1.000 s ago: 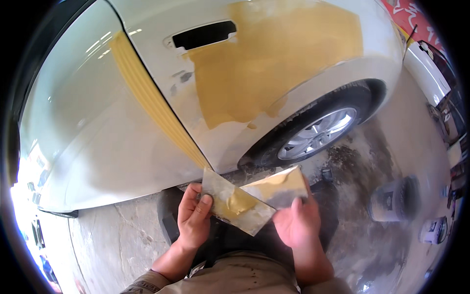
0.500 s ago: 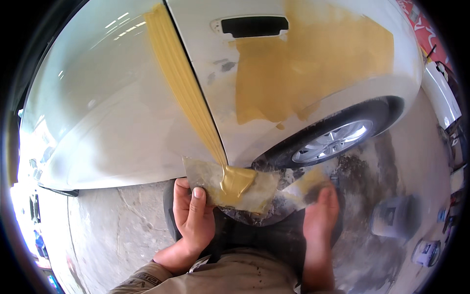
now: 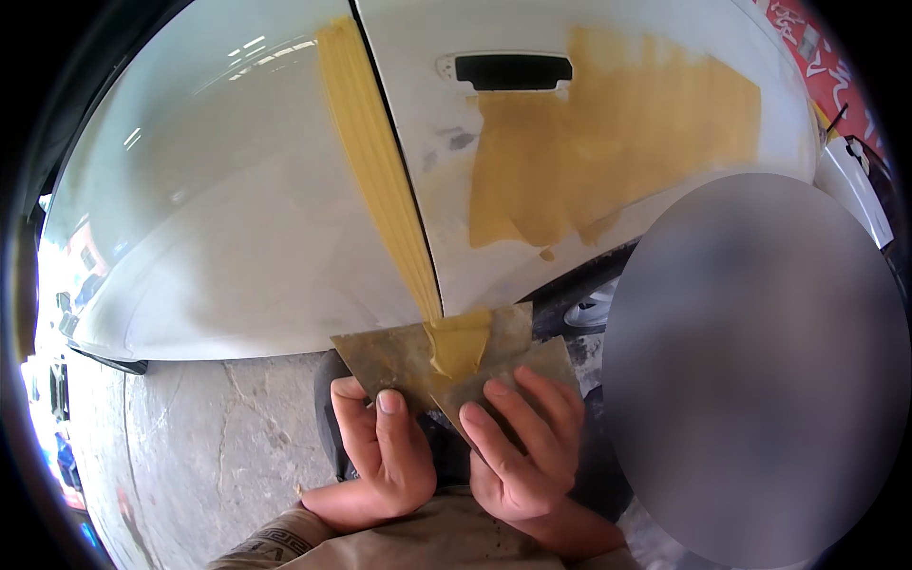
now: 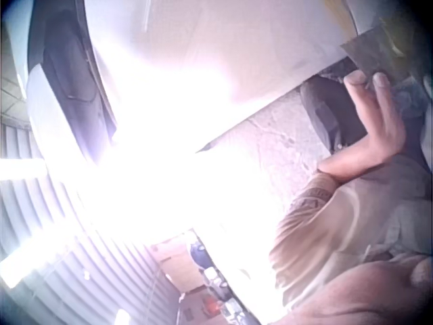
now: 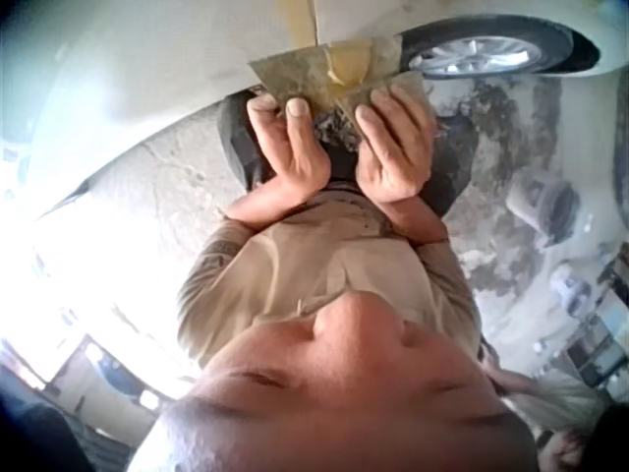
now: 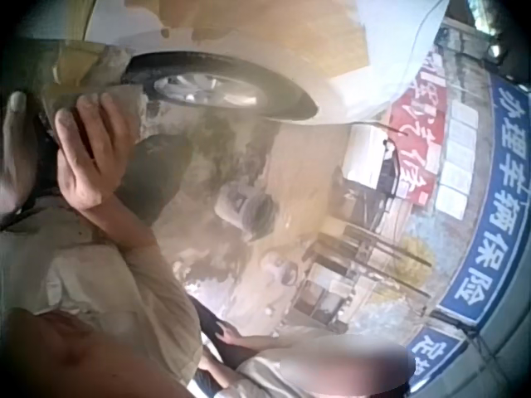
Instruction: The person scoops yellow body filler from a container onto a metal mixing board and spreads it with a putty knife. They then apply the filler to a damaged area on the side of a white car, smoothing it over the surface.
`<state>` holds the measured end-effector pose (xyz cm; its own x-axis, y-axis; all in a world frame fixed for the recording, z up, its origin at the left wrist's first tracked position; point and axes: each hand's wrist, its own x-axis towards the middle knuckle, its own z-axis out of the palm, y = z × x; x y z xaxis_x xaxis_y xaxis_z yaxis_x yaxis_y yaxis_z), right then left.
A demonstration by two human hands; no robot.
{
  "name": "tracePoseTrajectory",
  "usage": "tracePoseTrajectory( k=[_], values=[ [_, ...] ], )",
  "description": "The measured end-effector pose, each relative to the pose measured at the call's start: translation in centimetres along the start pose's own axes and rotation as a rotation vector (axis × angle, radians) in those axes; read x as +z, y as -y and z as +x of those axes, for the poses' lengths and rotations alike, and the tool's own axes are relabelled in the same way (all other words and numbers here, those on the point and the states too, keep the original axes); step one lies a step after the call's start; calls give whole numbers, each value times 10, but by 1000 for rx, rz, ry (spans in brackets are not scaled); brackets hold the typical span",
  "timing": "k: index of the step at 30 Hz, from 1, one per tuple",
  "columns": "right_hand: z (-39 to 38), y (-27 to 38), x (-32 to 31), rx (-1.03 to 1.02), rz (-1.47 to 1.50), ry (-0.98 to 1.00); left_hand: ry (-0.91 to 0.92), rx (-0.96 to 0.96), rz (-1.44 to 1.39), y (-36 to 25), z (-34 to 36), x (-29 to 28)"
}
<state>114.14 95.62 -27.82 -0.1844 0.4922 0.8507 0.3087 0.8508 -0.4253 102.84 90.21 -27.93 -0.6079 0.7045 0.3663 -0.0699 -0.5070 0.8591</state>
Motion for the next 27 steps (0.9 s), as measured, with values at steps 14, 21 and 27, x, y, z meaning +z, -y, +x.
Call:
tracePoseTrajectory(
  k=[14,21,27],
  values=[
    [20,-46,-24,-179,-214,245,-364,84,-30,10,25,-73],
    [136,-79,-44,-776,-637,301,-336,-395,9,64,4,-197],
    [182,-85,1,-1089,-588,245,-363,-543,-169,85,-19,-246]
  ],
)
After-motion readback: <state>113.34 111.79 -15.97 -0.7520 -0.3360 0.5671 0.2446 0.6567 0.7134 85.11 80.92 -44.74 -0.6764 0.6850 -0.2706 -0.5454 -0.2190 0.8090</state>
